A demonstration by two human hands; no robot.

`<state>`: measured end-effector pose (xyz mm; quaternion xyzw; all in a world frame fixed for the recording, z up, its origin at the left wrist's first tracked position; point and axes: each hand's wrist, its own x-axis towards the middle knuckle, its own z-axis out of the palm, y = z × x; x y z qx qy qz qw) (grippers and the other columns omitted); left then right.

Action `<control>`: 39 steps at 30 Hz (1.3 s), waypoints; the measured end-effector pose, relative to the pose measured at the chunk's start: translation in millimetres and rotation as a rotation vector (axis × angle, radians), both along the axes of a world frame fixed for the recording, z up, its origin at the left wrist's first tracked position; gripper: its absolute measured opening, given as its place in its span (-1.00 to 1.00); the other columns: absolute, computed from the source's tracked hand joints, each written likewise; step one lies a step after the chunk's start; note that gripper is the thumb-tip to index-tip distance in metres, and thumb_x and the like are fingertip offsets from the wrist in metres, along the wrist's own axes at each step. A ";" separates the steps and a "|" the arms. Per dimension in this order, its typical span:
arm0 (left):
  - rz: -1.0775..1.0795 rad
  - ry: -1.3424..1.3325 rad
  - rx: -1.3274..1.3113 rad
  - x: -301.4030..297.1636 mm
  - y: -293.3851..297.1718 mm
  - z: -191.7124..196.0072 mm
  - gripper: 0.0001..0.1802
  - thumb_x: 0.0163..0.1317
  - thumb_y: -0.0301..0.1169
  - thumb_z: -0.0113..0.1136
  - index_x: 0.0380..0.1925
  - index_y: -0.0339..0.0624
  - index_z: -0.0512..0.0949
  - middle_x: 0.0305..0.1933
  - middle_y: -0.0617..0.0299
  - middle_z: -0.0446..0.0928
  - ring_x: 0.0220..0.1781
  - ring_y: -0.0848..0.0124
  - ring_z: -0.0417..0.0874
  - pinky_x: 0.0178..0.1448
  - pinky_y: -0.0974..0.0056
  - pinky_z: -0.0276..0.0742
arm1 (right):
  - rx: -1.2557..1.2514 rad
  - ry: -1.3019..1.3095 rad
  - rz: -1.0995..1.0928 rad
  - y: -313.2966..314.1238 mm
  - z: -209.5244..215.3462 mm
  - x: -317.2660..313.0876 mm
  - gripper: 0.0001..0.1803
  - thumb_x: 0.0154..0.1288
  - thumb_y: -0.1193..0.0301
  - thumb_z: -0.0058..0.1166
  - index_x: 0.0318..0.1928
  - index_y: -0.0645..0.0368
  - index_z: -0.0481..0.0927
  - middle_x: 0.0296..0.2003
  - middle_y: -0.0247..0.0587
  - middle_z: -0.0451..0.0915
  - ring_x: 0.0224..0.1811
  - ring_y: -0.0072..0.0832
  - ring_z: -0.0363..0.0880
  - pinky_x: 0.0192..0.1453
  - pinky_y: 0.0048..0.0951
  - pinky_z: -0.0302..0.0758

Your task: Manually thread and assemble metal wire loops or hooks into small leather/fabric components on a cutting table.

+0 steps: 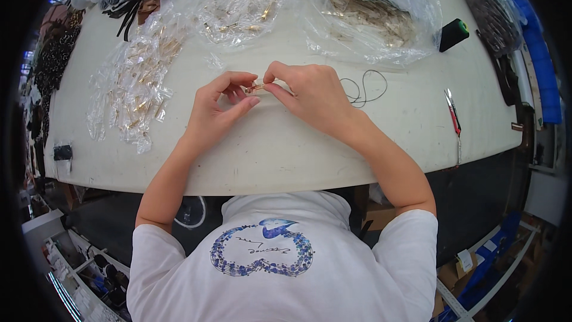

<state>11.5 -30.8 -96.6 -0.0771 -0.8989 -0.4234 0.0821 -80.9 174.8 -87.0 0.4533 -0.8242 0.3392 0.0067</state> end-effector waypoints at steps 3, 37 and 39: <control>0.045 -0.257 0.736 0.2 -2.9 -1.6 -0.77 0.33 -0.43 0.29 -0.08 -0.33 0.62 -0.15 0.18 0.65 -0.17 0.48 0.69 -0.07 0.37 0.66 | 0.036 -0.092 -0.032 2.9 14.3 3.1 -0.90 0.30 0.34 0.24 -0.24 0.04 0.62 -0.54 -0.23 0.63 -0.57 -0.29 0.59 -0.46 -0.31 0.45; 0.019 -0.471 1.105 -4.0 -7.8 6.1 -0.80 0.40 -0.45 0.19 -0.09 -0.34 0.65 0.03 -0.03 0.66 0.00 0.34 0.72 0.12 0.35 0.64 | -0.356 -0.920 -0.165 -5.8 7.8 -0.9 -0.80 0.42 0.35 0.18 -0.15 0.24 0.67 -0.66 -0.70 0.25 -0.58 -0.85 0.09 -0.48 -0.63 0.03; 0.018 -0.498 1.152 -3.3 -6.5 6.6 -0.79 0.42 -0.43 0.16 -0.07 -0.33 0.65 0.05 -0.07 0.66 0.01 0.32 0.73 0.11 0.35 0.65 | -0.360 -0.867 -0.133 -4.3 3.1 -0.1 -0.80 0.44 0.35 0.17 -0.14 0.25 0.67 -0.65 -0.70 0.28 -0.58 -0.85 0.09 -0.47 -0.64 0.04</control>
